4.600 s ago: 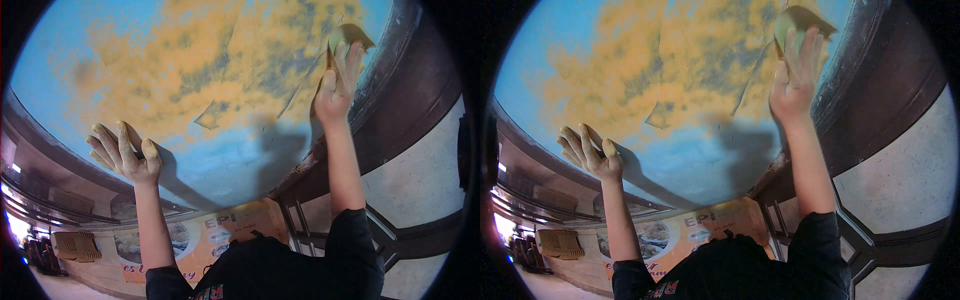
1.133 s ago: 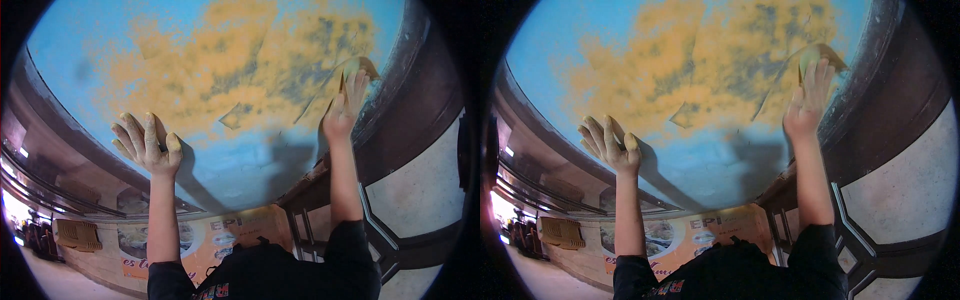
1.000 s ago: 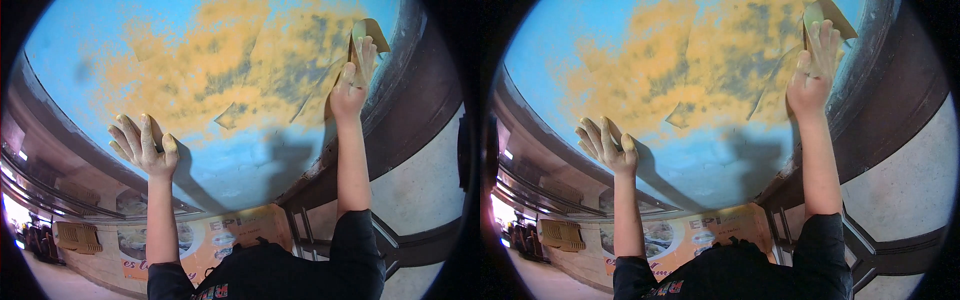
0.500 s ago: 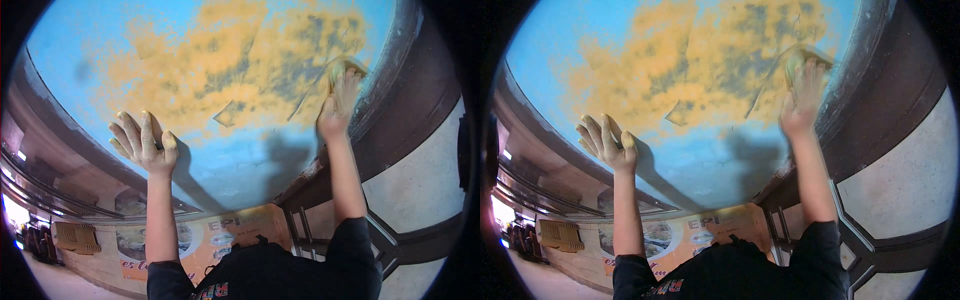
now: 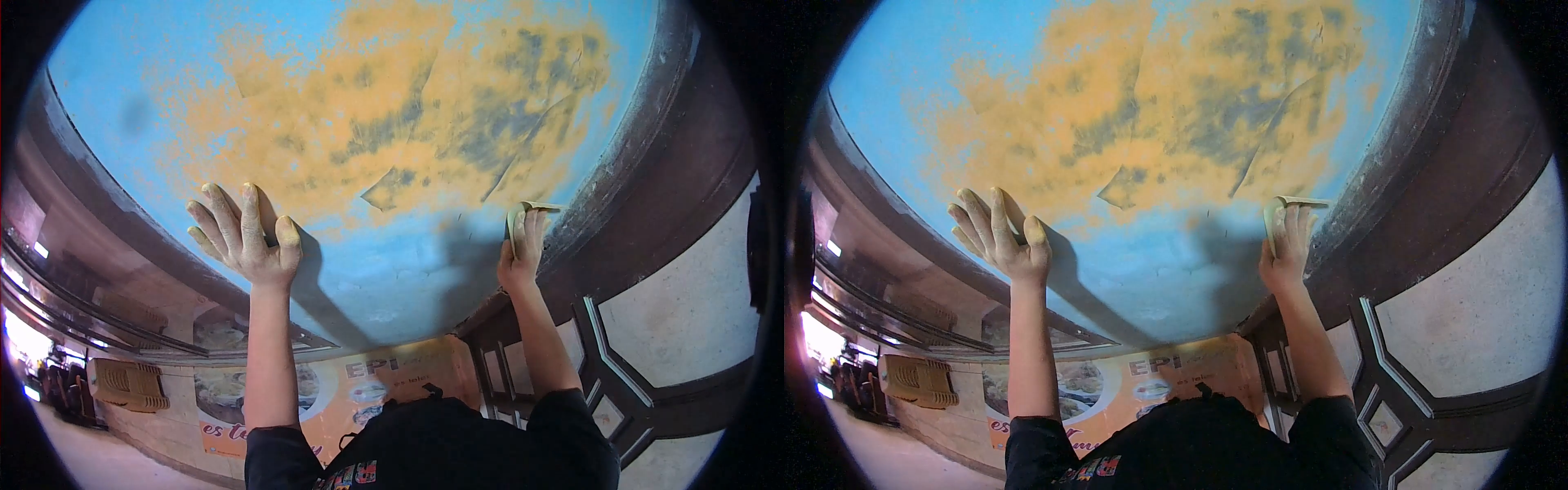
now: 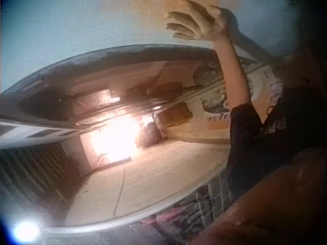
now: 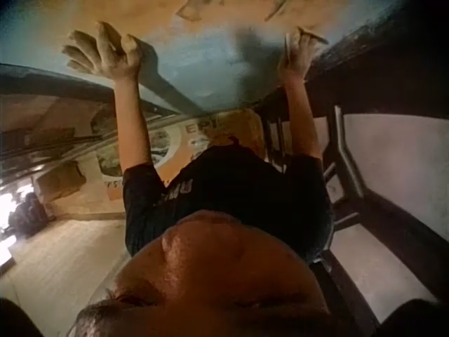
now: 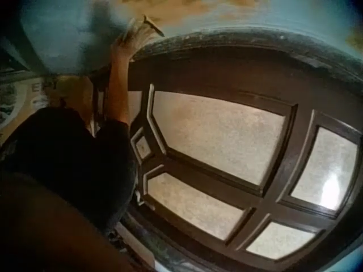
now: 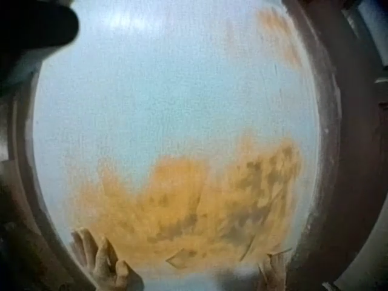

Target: Sanding a patch on a ceiling using sandpaper.

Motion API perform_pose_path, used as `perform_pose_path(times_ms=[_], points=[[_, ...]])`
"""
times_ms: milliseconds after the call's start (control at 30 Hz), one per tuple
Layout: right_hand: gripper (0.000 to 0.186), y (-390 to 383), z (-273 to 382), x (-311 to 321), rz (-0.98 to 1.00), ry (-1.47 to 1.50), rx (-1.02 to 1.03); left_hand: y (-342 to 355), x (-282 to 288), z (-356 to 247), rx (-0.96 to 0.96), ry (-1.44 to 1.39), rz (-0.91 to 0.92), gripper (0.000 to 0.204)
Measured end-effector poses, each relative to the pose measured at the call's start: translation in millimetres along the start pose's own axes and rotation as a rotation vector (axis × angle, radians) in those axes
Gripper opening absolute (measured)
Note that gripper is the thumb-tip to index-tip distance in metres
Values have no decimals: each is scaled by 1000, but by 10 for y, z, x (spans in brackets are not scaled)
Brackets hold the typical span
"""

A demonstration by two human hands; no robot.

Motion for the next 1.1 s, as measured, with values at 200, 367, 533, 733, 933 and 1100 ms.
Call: perform_pose_path(times_ms=[200, 367, 533, 733, 933, 1100], points=[[50, 1305, 178, 322, -153, -2, 114, 14, 15, 2, -4, -11, -8, 49], [58, 2356, 562, 603, -341, 10, 159, -27, -6, 62, 48, -37, -22, 50], [49, 1503, 713, 185, -182, 158, 84, -66, 11, 114, 34, -22, -15, 50], [53, 245, 449, -178, 0, -6, 26, -41, -58, 9, 55, -13, 2, 49], [63, 1954, 798, 314, -239, 87, 123, 24, 77, -18, 3, -2, -1, 48], [59, 2332, 1049, 400, -315, 158, 174, 17, 58, -11, 8, 15, 19, 50]])
Point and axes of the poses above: each hand's wrist, its own y-axis towards the middle knuckle, its own x-axis out of the back of the hand, z = x × y, the point moved 10 cm from there along y, towards the middle knuckle, and after that the axes turned 5 degrees about -z, right-handed, at the moved point
